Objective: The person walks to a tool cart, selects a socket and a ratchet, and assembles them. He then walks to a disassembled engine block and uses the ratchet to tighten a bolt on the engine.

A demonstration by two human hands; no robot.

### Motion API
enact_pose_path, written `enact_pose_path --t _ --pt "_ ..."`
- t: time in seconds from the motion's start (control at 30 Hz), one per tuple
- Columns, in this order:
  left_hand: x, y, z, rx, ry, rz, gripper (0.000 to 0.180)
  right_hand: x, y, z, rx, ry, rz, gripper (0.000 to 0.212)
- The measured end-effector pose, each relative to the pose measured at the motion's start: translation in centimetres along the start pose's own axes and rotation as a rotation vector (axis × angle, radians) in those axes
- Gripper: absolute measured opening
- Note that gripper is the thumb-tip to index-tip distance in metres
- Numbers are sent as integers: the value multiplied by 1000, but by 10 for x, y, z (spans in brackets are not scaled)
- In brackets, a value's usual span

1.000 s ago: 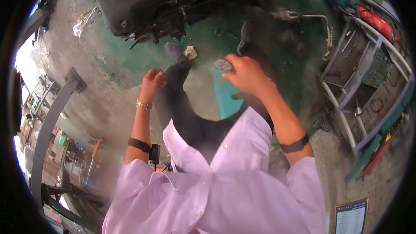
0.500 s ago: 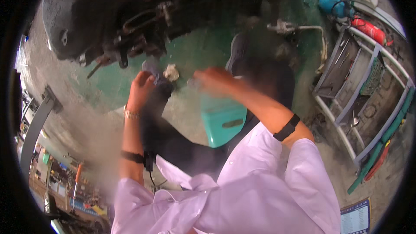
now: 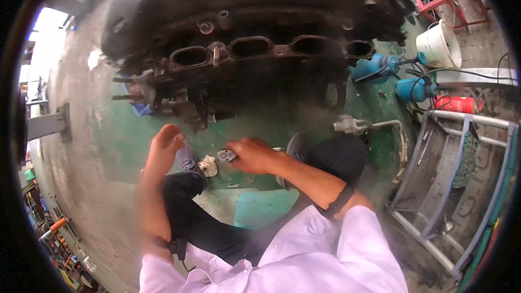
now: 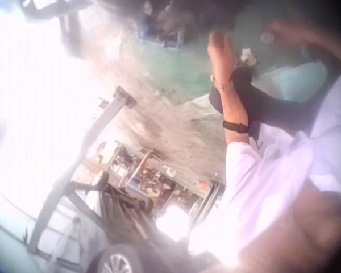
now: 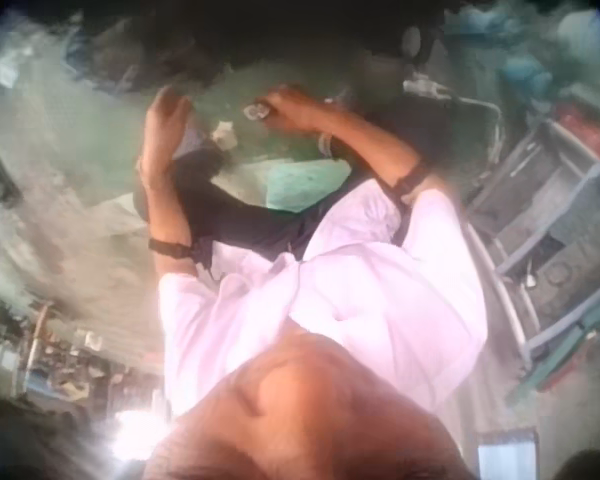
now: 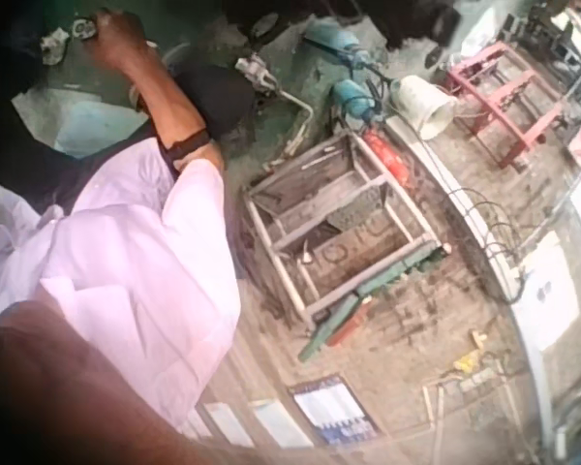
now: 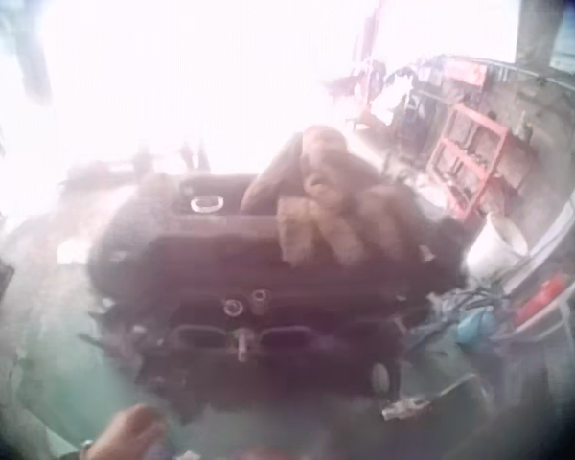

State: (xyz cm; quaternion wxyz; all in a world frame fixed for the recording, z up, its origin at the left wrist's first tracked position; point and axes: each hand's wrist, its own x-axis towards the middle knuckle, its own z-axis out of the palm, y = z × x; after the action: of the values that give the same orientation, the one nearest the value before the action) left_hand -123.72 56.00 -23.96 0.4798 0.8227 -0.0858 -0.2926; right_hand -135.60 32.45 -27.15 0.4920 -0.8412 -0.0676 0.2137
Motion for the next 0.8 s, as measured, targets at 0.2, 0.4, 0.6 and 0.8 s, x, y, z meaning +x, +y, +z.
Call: enact_pose_path --t 0.2,0.4,0.6,0.8 --pt "-8 -4 6 -152 24 19 23 -50 -32 -23 70 293 -161 32" --pt "-22 48 -6 -140 44 47 18 -92 -35 -38 231 483 -54 35" --pt "-12 92 -1 -118 156 195 15 -95 -25 -27 252 518 -33 37" --pt "-23 84 20 -65 85 117 19 -106 -10 -17 256 522 -67 36"
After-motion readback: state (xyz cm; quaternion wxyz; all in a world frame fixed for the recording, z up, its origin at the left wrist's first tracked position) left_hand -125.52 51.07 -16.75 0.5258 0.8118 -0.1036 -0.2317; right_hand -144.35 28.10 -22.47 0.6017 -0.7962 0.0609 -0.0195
